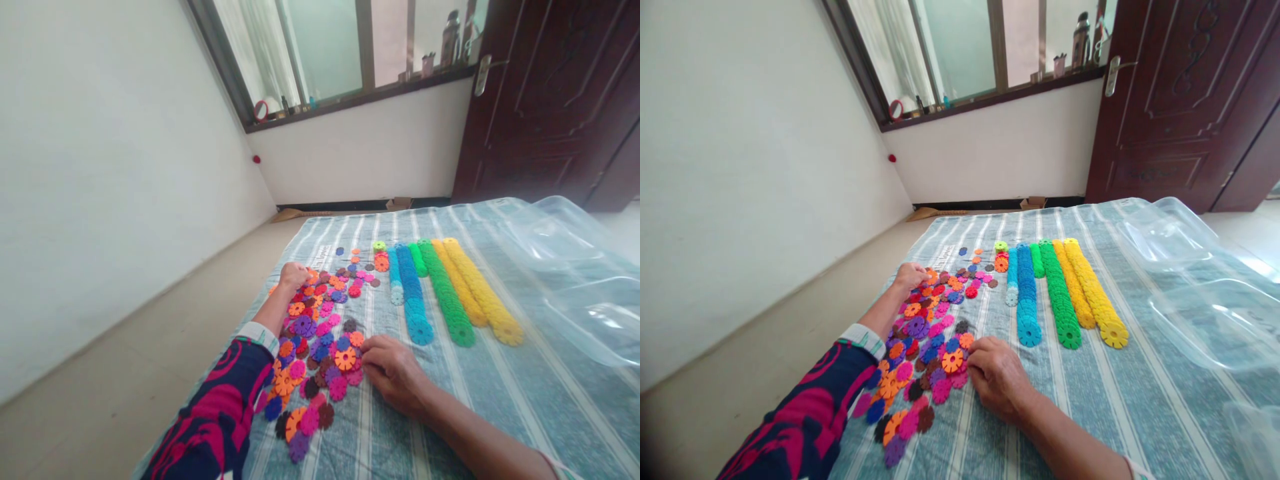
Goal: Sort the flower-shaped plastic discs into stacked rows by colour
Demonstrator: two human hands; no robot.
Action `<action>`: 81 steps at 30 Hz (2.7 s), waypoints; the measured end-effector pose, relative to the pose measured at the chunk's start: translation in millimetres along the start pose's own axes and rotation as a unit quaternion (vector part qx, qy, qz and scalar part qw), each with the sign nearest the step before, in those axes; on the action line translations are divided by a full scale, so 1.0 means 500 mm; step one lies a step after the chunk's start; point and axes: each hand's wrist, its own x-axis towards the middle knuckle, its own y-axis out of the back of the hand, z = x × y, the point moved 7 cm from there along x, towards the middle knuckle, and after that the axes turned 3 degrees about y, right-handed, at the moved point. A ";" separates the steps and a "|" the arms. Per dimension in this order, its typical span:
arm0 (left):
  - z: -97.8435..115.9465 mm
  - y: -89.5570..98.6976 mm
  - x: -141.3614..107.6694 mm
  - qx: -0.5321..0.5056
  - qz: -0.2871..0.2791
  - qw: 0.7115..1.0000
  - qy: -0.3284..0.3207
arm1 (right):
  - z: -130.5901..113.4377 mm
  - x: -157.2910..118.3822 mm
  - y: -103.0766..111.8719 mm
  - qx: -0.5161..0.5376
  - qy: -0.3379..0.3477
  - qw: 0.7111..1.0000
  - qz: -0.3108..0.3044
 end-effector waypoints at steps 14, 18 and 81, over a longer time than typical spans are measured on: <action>0.279 -0.139 -0.081 -0.114 -0.075 0.967 -0.216 | 0.000 0.004 -0.001 -0.011 -0.011 1.000 -0.009; 0.321 -0.192 -0.081 -0.098 -0.088 0.964 -0.230 | -0.002 0.005 0.000 -0.011 -0.013 1.000 -0.008; -0.142 0.098 -0.057 0.178 0.003 0.984 0.013 | 0.007 -0.008 -0.005 -0.012 -0.002 1.000 -0.026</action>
